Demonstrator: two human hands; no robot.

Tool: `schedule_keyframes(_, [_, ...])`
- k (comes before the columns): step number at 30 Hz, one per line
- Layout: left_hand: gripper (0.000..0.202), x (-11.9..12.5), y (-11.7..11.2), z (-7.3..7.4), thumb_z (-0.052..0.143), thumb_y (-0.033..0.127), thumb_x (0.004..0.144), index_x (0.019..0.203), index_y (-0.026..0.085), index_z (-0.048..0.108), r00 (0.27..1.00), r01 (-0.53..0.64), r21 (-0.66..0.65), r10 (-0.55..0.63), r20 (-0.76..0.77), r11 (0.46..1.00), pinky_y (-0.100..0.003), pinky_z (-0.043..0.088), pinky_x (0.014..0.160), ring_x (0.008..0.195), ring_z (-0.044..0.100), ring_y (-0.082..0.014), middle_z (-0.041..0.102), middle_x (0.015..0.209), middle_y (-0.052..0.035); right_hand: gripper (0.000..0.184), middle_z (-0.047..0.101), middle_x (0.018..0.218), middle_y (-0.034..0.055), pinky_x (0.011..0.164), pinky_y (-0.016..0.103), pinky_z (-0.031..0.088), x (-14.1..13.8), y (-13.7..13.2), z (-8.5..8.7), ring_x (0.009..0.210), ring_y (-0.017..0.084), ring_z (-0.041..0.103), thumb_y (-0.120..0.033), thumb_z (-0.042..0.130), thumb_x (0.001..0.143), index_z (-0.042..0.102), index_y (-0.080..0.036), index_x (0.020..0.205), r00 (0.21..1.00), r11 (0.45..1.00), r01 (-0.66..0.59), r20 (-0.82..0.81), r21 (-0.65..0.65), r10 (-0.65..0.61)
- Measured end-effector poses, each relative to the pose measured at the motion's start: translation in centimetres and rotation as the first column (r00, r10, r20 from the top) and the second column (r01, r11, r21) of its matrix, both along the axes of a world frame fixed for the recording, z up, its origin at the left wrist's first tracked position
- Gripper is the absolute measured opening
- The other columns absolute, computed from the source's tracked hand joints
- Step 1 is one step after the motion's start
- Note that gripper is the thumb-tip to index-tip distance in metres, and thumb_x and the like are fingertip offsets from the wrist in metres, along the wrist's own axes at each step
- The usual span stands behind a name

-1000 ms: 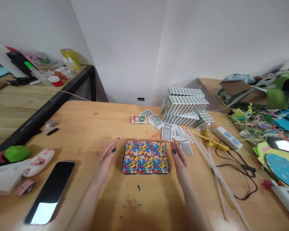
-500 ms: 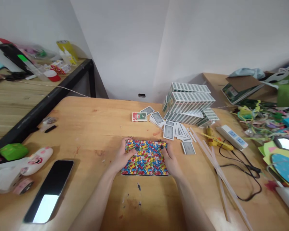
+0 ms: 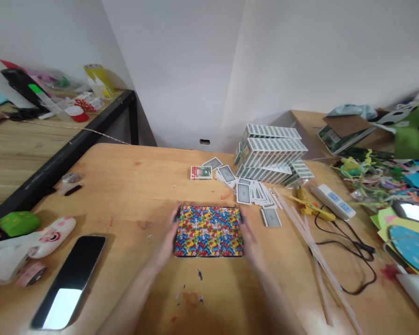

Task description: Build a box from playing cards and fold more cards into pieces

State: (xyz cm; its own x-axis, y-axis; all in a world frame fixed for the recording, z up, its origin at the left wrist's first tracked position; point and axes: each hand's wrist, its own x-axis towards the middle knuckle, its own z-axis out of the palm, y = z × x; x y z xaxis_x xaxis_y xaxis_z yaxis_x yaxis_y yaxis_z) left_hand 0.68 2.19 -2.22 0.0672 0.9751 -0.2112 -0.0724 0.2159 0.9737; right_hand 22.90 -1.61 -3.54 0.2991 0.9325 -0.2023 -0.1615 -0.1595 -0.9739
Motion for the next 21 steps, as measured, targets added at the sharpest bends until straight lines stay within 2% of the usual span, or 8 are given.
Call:
schedule_keyframes(3, [0.059,1.0,-0.3,0.4,0.052,0.04,0.078,0.131,0.026,0.033,0.994,0.043,0.001,-0.042,-0.098,0.999,-0.035,0.026,0.105,0.128,0.028,-0.022,0.037,0.138,-0.0026,0.057,0.041,0.134,-0.0065,0.106,0.037,0.025,-0.8,-0.1,0.4,0.131,0.019,0.024,-0.049,0.056,0.073,0.044,-0.031,0.126,1.0,0.998,-0.023,0.014,-0.057,0.024])
schedule_keyframes(5, [0.057,0.9,0.2,0.5,0.054,0.038,0.077,0.13,0.026,0.036,0.992,0.037,-0.007,-0.037,-0.119,0.999,-0.036,0.027,0.104,0.128,0.03,-0.0227,0.038,0.137,-0.0019,0.056,0.041,0.134,-0.0068,0.106,0.037,0.025,-0.7,0.0,0.6,0.131,0.019,0.023,-0.049,0.055,0.074,0.043,-0.032,0.126,0.999,0.997,-0.041,0.001,-0.064,0.041])
schedule_keyframes(8, [0.047,0.0,1.1,0.2,0.05,0.039,0.079,0.123,0.026,0.046,0.994,-0.028,-0.036,0.024,-0.108,0.999,-0.039,0.027,0.104,0.127,0.032,-0.0247,0.043,0.134,-0.0032,0.057,0.041,0.135,-0.0051,0.106,0.039,0.023,0.1,0.1,0.4,0.13,0.02,0.024,-0.05,0.054,0.075,0.042,-0.031,0.127,0.999,0.999,-0.025,-0.031,-0.028,0.024])
schedule_keyframes(10, [0.046,-0.4,1.2,-0.1,0.047,0.041,0.08,0.124,0.025,0.046,0.991,-0.067,0.005,0.067,-0.118,0.998,-0.038,0.02,0.107,0.13,0.026,-0.0229,0.041,0.136,-0.003,0.058,0.043,0.134,-0.003,0.107,0.041,0.021,0.3,0.0,-0.1,0.13,0.021,0.026,-0.051,0.052,0.075,0.042,-0.029,0.128,0.999,1.0,0.024,-0.038,-0.004,-0.024])
schedule_keyframes(12, [0.054,-0.2,0.8,0.0,0.052,0.037,0.078,0.129,0.026,0.038,0.991,-0.003,0.039,0.009,-0.134,0.999,-0.038,0.016,0.108,0.132,0.02,-0.022,0.034,0.14,-0.0025,0.061,0.044,0.133,-0.0018,0.106,0.043,0.024,0.1,0.0,-0.3,0.128,0.023,0.029,-0.051,0.054,0.074,0.04,-0.028,0.129,0.999,1.0,0.009,-0.044,-0.028,-0.01])
schedule_keyframes(15, [0.064,0.8,0.3,1.1,0.055,0.032,0.077,0.135,0.027,0.026,0.987,0.124,0.047,-0.118,-0.108,0.991,-0.038,0.023,0.106,0.13,0.025,-0.0235,0.032,0.14,-0.0034,0.062,0.042,0.134,-0.0028,0.104,0.042,0.028,-0.6,0.4,0.5,0.128,0.023,0.03,-0.046,0.057,0.073,0.038,-0.031,0.13,0.999,0.999,-0.034,-0.021,-0.029,0.033])
schedule_keyframes(18, [0.069,1.4,0.6,2.9,0.055,0.031,0.078,0.137,0.029,0.019,0.987,0.145,0.172,-0.13,-0.096,0.974,-0.036,0.023,0.106,0.132,0.02,-0.0231,0.022,0.145,-0.0016,0.058,0.031,0.14,-0.0043,0.107,0.038,0.02,-0.9,1.1,2.5,0.131,0.02,0.022,-0.041,0.055,0.076,0.037,-0.031,0.129,0.997,0.987,-0.036,0.066,0.158,0.025])
schedule_keyframes(21, [0.071,1.3,1.4,4.0,0.057,0.032,0.076,0.136,0.031,0.02,0.993,0.033,0.293,0.001,-0.117,0.956,-0.034,0.018,0.108,0.133,0.014,-0.0222,0.012,0.147,0.0014,0.046,0.032,0.14,-0.0011,0.107,0.038,0.019,-1.1,1.7,4.3,0.13,0.021,0.024,-0.039,0.053,0.078,0.042,-0.03,0.122,0.991,0.93,-0.032,0.13,0.366,-0.017])
